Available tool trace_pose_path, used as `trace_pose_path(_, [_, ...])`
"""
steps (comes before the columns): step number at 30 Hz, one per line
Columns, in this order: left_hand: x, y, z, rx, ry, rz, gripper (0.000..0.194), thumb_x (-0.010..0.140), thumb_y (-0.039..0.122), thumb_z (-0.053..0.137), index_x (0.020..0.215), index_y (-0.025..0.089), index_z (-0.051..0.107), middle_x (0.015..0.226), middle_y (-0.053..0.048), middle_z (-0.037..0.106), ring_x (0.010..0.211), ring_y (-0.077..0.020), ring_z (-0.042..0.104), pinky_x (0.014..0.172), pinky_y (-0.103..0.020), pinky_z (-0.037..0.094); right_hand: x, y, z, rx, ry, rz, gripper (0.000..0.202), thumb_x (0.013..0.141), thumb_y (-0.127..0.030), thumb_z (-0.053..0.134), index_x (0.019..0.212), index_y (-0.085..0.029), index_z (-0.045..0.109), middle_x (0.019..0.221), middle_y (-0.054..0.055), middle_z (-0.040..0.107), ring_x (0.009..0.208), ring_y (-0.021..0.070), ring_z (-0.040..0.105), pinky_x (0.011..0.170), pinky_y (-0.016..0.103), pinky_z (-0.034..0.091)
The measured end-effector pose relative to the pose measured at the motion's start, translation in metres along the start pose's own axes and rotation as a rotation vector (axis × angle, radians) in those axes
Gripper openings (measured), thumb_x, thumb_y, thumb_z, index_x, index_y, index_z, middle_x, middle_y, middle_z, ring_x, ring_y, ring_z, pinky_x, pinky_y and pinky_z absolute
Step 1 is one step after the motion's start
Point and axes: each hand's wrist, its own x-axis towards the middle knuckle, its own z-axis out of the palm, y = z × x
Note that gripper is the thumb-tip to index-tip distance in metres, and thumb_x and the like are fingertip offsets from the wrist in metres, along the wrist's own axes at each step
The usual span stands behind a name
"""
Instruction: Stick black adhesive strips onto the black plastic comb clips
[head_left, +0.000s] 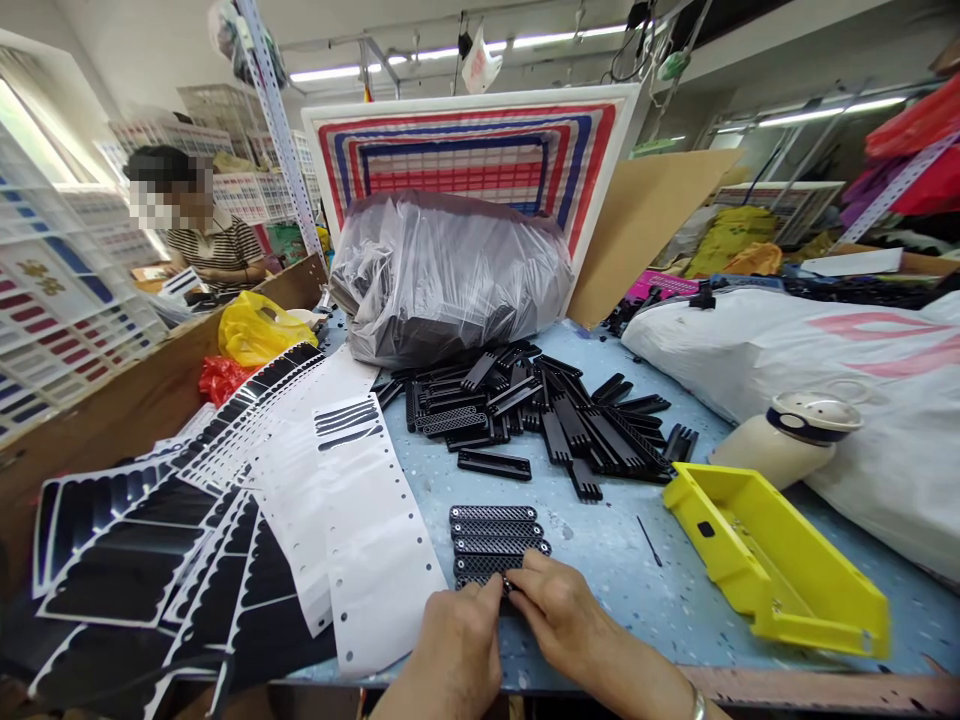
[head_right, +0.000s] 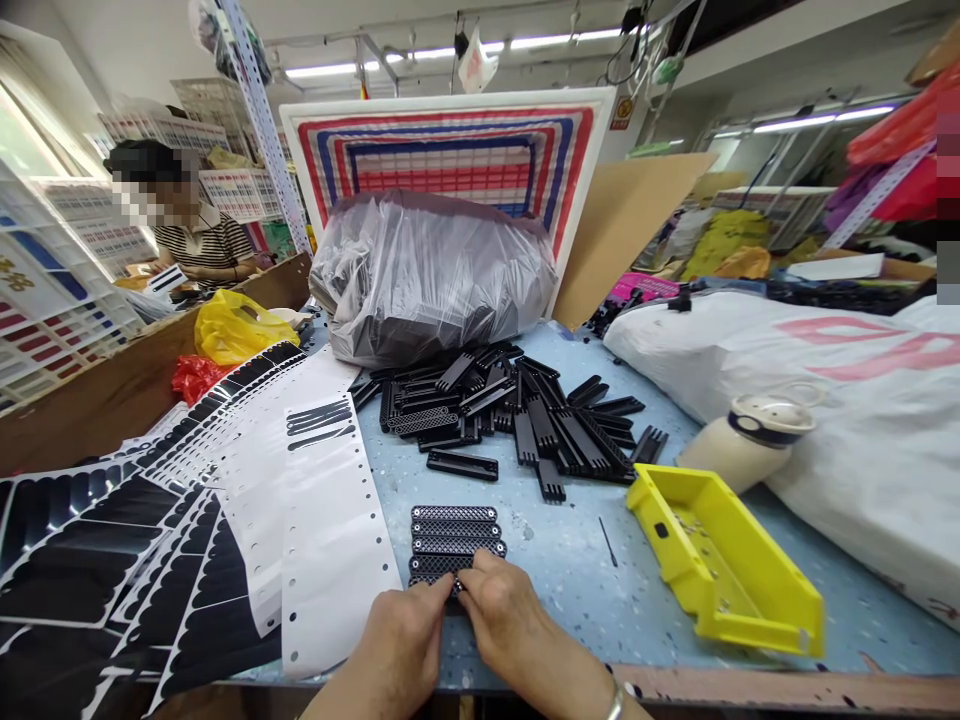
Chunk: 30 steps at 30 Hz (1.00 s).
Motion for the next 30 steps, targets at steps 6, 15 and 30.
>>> trace_pose_path(6, [0.001, 0.003, 0.001, -0.036, 0.006, -0.006, 0.055, 0.075, 0.005, 0.048, 0.129, 0.007, 0.062, 0.096, -0.020, 0.076, 0.081, -0.0348, 0.075, 0.070, -0.043, 0.062, 0.007, -0.010, -0.007, 0.006, -0.079, -0.010, 0.031, 0.094, -0.009, 0.038, 0.077, -0.018, 0.063, 0.077, 0.004, 0.057, 0.072, 0.0166, 0.056, 0.064, 0.028, 0.045])
trace_pose_path(15, [0.000, 0.006, -0.005, 0.110, -0.159, -0.011, 0.062, 0.074, 0.005, 0.053, 0.136, 0.006, 0.057, 0.098, -0.020, 0.076, 0.082, -0.0341, 0.075, 0.070, -0.039, 0.062, -0.001, -0.001, 0.001, -0.059, 0.092, 0.001, 0.029, 0.093, -0.012, 0.042, 0.084, -0.019, 0.068, 0.074, 0.004, 0.060, 0.069, 0.0175, 0.058, 0.064, 0.028, 0.049])
trace_pose_path(30, [-0.008, -0.005, 0.015, 0.061, 0.071, 0.138, 0.060, 0.073, 0.004, 0.050, 0.133, 0.006, 0.057, 0.092, -0.019, 0.076, 0.071, -0.0309, 0.074, 0.062, -0.038, 0.061, -0.026, -0.015, -0.018, -0.157, 0.105, -0.072, 0.045, 0.089, -0.003, 0.037, 0.124, -0.017, 0.062, 0.085, 0.008, 0.070, 0.074, 0.0206, 0.068, 0.067, 0.031, 0.057])
